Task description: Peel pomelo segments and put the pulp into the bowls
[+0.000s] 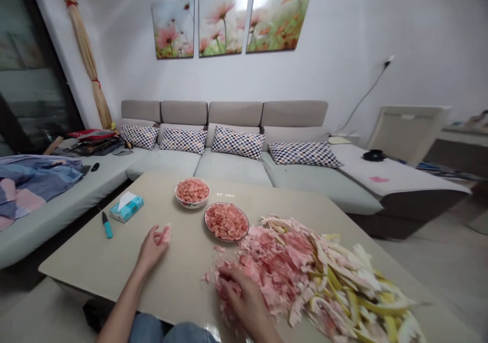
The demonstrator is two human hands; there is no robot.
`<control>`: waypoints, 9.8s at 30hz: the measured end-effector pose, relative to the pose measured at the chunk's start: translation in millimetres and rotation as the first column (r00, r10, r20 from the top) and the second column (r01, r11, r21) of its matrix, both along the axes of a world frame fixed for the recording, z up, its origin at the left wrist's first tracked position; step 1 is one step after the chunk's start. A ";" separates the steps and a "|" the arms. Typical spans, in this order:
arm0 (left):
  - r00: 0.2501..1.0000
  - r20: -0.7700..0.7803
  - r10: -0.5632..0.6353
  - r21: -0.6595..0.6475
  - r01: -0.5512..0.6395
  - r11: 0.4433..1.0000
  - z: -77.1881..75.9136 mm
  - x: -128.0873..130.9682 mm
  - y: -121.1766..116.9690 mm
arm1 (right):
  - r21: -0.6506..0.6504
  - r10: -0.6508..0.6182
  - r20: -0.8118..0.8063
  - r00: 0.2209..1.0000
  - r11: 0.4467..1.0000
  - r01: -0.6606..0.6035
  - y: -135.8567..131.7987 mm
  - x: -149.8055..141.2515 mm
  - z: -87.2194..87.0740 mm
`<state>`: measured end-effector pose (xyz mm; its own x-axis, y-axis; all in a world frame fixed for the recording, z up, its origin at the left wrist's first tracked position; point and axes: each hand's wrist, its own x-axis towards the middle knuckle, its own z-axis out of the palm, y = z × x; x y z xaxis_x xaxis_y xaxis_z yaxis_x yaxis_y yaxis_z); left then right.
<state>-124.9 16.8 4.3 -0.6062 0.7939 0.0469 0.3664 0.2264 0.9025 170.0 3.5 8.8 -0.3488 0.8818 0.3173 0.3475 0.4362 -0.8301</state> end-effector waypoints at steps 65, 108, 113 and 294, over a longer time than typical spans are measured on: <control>0.767 0.235 -0.597 0.304 0.526 0.795 -13.3 124.3 -49.4 | 0.036 -0.176 -0.022 0.984 0.984 0.176 -16.7 -13.6 9.1; 0.754 0.389 -0.529 0.387 0.387 0.837 -22.0 119.5 -49.7 | -0.149 -0.083 0.039 0.996 0.985 0.088 -4.8 -25.6 12.8; 0.564 0.642 -0.519 0.408 0.322 0.854 -18.7 120.6 -52.1 | -0.240 -0.107 -0.011 0.994 0.965 0.102 -6.1 -31.1 5.4; 0.254 0.851 -0.460 0.471 0.021 0.882 -3.9 120.7 -56.7 | -0.016 -0.263 0.112 0.958 0.964 0.266 -1.0 19.2 18.9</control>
